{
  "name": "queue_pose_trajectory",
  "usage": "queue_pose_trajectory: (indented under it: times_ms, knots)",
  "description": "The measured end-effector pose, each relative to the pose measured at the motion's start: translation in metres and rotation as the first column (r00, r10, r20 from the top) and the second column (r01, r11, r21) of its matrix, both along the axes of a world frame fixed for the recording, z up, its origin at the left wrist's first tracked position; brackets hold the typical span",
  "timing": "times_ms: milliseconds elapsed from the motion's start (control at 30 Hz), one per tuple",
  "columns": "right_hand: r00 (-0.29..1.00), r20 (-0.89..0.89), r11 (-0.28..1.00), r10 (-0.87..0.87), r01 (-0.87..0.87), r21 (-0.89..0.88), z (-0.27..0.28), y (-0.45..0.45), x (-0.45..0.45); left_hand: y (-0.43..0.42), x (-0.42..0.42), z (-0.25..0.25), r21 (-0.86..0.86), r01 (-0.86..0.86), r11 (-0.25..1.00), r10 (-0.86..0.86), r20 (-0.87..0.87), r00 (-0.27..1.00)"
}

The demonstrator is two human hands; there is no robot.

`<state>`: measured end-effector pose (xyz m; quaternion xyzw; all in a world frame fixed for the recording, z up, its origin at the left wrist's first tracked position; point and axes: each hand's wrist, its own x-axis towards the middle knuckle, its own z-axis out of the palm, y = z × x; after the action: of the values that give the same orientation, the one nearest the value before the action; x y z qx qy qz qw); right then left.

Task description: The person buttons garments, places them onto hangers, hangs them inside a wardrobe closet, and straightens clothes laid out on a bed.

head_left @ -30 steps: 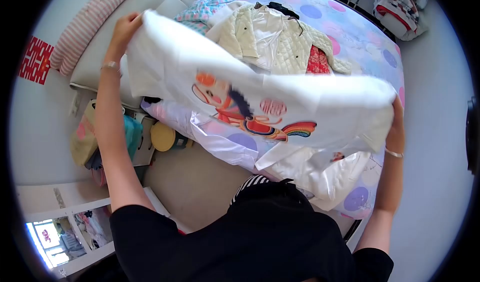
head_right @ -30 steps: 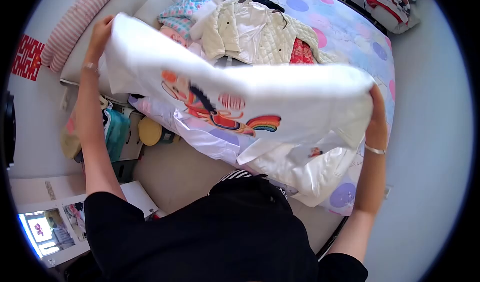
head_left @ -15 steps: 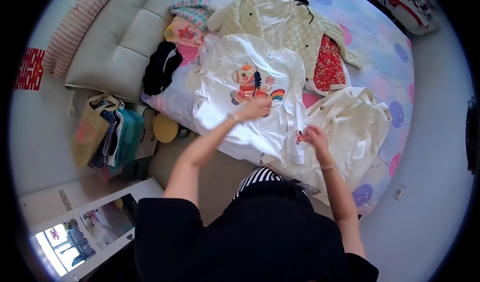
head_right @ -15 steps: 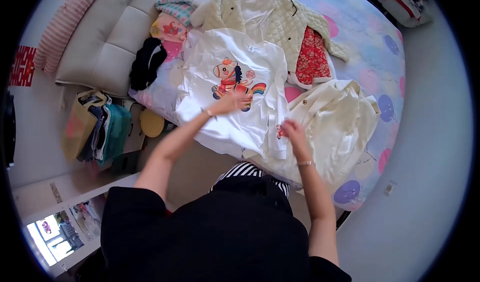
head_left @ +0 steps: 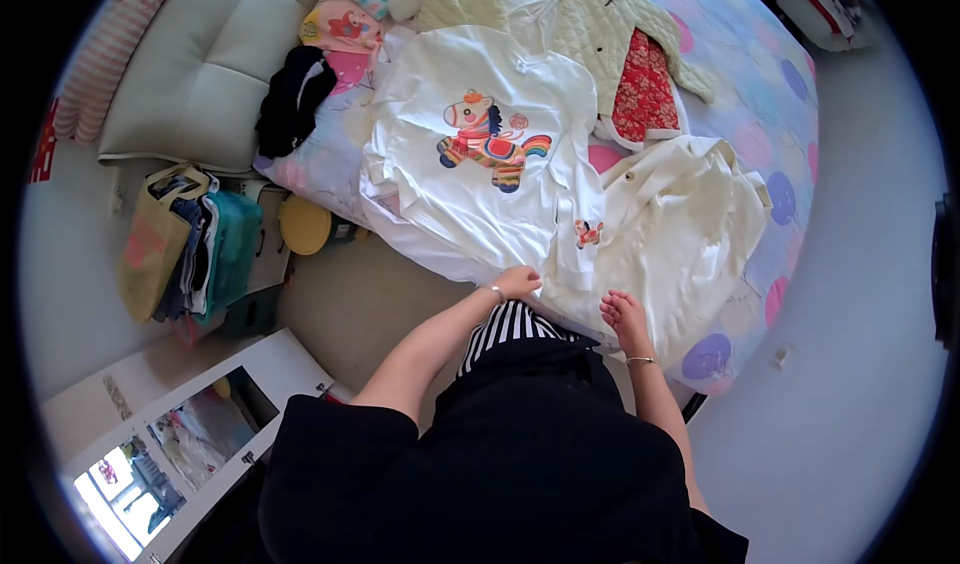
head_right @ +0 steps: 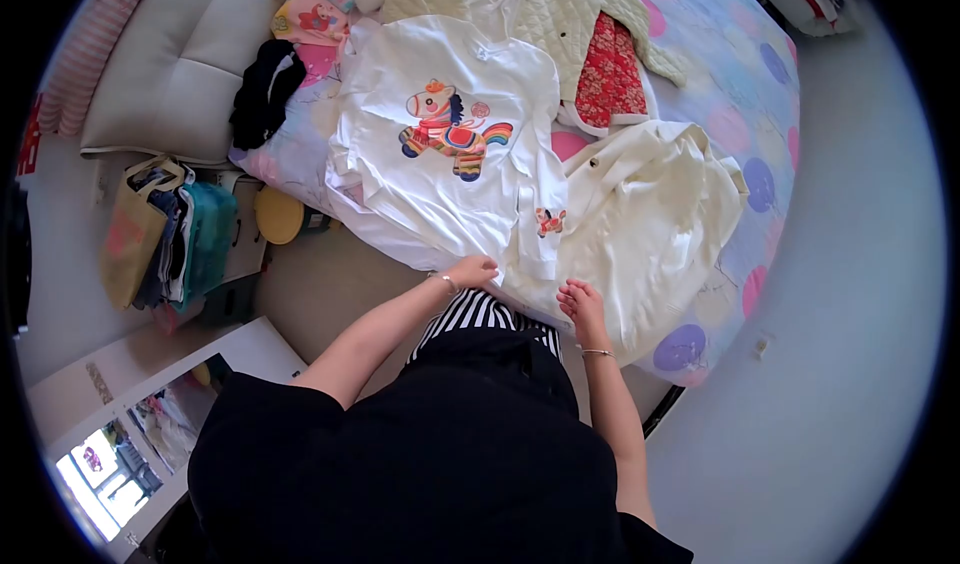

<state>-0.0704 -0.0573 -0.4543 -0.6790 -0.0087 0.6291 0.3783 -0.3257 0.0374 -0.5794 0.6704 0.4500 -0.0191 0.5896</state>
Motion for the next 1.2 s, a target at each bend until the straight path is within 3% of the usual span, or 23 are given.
queue_pose_trajectory:
  times_ms: [33, 67, 100, 167, 233, 300, 433, 500, 600, 667, 733, 767, 833, 867, 900, 967, 1033, 1100, 1133, 1200]
  knots:
    - [1.000, 0.003, 1.000, -0.003, 0.003, 0.007, 0.000, -0.001, 0.000, 0.002, 0.008, -0.005, -0.002, 0.007, 1.000, -0.007, 0.006, 1.000]
    - [1.000, 0.010, 1.000, -0.012, 0.011, 0.007, -0.001, -0.002, -0.002, 0.006, 0.017, -0.010, -0.235, -0.236, 0.943, 0.242, -0.004, 0.970]
    - [1.000, 0.027, 1.000, -0.005, 0.005, 0.013, -0.002, -0.002, -0.005, 0.012, 0.027, -0.015, -0.446, -0.445, 0.777, 0.463, -0.073, 0.883]
    - [0.999, 0.052, 1.000, -0.010, 0.010, 0.001, 0.000, -0.010, -0.010, 0.025, 0.047, -0.025, -0.516, -0.434, 0.739, 0.427, -0.141, 0.893]
    - [1.000, 0.022, 0.998, -0.014, 0.013, 0.062, 0.001, -0.017, -0.018, 0.029, 0.064, -0.028, -0.533, -0.557, 0.636, 0.531, -0.221, 0.818]
    - [0.997, 0.061, 0.999, 0.039, -0.038, -0.009, 0.000, -0.027, -0.027, 0.032, 0.078, -0.027, -0.543, -0.526, 0.654, 0.518, -0.186, 0.835]
    - [0.998, 0.040, 0.998, 0.057, -0.055, -0.033, -0.002, -0.052, -0.033, 0.028, 0.112, -0.060, -0.482, -0.492, 0.725, 0.462, -0.190, 0.866]
    - [0.997, 0.042, 0.996, 0.059, -0.056, -0.072, -0.003, -0.051, -0.034, 0.017, 0.121, -0.078, -0.329, -0.597, 0.732, 0.609, -0.078, 0.790]
    - [0.996, 0.048, 0.996, 0.070, -0.067, -0.062, -0.009, -0.058, -0.032, 0.020, 0.124, -0.095, -0.431, -0.443, 0.787, 0.467, -0.054, 0.883]
    - [0.996, 0.048, 0.994, 0.076, -0.072, -0.087, -0.011, -0.053, -0.030, 0.010, 0.125, -0.093, -0.344, -0.581, 0.737, 0.600, -0.062, 0.798]
    - [0.994, 0.056, 0.990, 0.096, -0.089, -0.113, -0.017, -0.043, -0.022, 0.007, 0.128, -0.094, 0.019, -0.716, 0.698, 0.711, -0.142, 0.689]
    - [0.996, 0.030, 0.991, 0.080, -0.077, -0.110, -0.023, -0.040, -0.019, 0.005, 0.128, -0.088, 0.012, -0.712, 0.702, 0.706, -0.146, 0.693]
    - [0.998, 0.005, 0.991, 0.060, -0.059, -0.119, -0.029, -0.035, -0.013, 0.009, 0.124, -0.045, 0.050, -0.792, 0.608, 0.776, -0.248, 0.580]
    - [0.997, 0.028, 0.989, 0.073, -0.069, -0.128, -0.029, -0.031, -0.012, 0.002, 0.122, -0.084, -0.146, -0.768, 0.623, 0.729, -0.246, 0.638]
    - [0.995, 0.050, 0.987, 0.087, -0.080, -0.136, -0.028, -0.027, -0.011, 0.000, 0.120, -0.083, -0.152, -0.767, 0.624, 0.726, -0.250, 0.640]
    - [0.995, 0.046, 0.985, 0.094, -0.086, -0.149, -0.023, -0.022, -0.013, 0.001, 0.117, -0.071, -0.398, -0.677, 0.619, 0.652, -0.220, 0.726]
    - [0.987, 0.076, 0.984, 0.140, -0.130, -0.125, -0.021, -0.024, -0.014, 0.000, 0.112, -0.062, -0.491, -0.651, 0.579, 0.671, -0.167, 0.723]
    - [0.988, 0.070, 0.986, 0.141, -0.133, -0.104, -0.027, -0.030, -0.014, 0.007, 0.107, -0.046, -0.650, -0.576, 0.496, 0.725, -0.055, 0.687]
    - [0.989, 0.054, 0.984, 0.136, -0.129, -0.122, -0.030, -0.032, -0.015, 0.010, 0.102, -0.019, -0.802, -0.488, 0.344, 0.841, 0.032, 0.540]
    - [0.992, 0.036, 0.984, 0.123, -0.117, -0.134, -0.036, -0.035, -0.019, 0.020, 0.087, 0.018, -0.802, -0.480, 0.354, 0.858, 0.075, 0.507]
